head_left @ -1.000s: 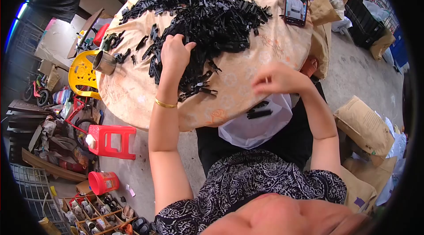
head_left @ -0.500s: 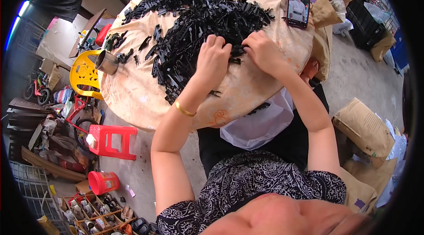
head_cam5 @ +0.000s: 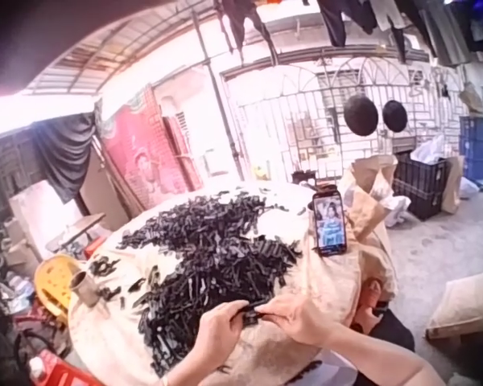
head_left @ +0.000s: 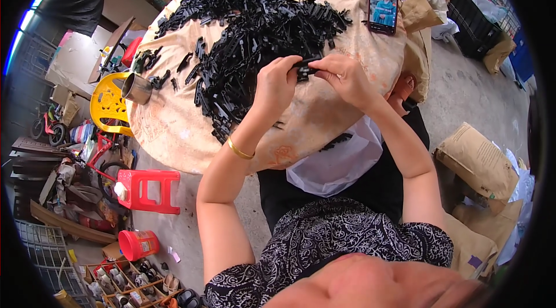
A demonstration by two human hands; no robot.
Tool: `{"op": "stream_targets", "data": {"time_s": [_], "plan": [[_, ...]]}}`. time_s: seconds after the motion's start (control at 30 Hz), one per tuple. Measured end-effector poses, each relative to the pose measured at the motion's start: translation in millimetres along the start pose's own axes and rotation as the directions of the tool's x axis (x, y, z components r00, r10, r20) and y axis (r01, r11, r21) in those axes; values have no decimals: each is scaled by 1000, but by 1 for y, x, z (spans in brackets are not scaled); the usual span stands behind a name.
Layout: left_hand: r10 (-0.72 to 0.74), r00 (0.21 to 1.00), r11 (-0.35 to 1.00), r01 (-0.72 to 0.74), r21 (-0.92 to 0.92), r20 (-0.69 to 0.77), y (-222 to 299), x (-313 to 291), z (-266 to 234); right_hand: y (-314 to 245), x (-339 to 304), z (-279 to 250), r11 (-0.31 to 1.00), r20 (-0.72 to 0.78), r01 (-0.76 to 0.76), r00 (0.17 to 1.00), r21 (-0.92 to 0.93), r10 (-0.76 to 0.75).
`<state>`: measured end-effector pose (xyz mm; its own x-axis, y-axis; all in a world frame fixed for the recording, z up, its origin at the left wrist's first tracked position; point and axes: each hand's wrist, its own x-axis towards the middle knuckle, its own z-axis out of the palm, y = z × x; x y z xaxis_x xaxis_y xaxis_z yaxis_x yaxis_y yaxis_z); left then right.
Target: The person assembles small black plastic components by hand on a table.
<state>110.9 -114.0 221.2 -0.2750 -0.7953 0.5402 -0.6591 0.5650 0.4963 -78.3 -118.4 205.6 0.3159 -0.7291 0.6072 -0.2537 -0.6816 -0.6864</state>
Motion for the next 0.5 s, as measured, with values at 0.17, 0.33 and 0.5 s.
{"op": "stream_targets", "data": {"time_s": [0.17,0.33,0.5], "plan": [[-395,860,750,505,-428,322,1,3,-9,0,-3,2,973,-46,142,987,-184,-152],[-340,892,705,452,-547,298,3,-1,-10,-9,-4,4,975,-45,97,993,-202,-108],[-289,947,854,322,-407,143,11,-4,-11,-15,-3,9,962,-116,131,980,-239,-163]]}}
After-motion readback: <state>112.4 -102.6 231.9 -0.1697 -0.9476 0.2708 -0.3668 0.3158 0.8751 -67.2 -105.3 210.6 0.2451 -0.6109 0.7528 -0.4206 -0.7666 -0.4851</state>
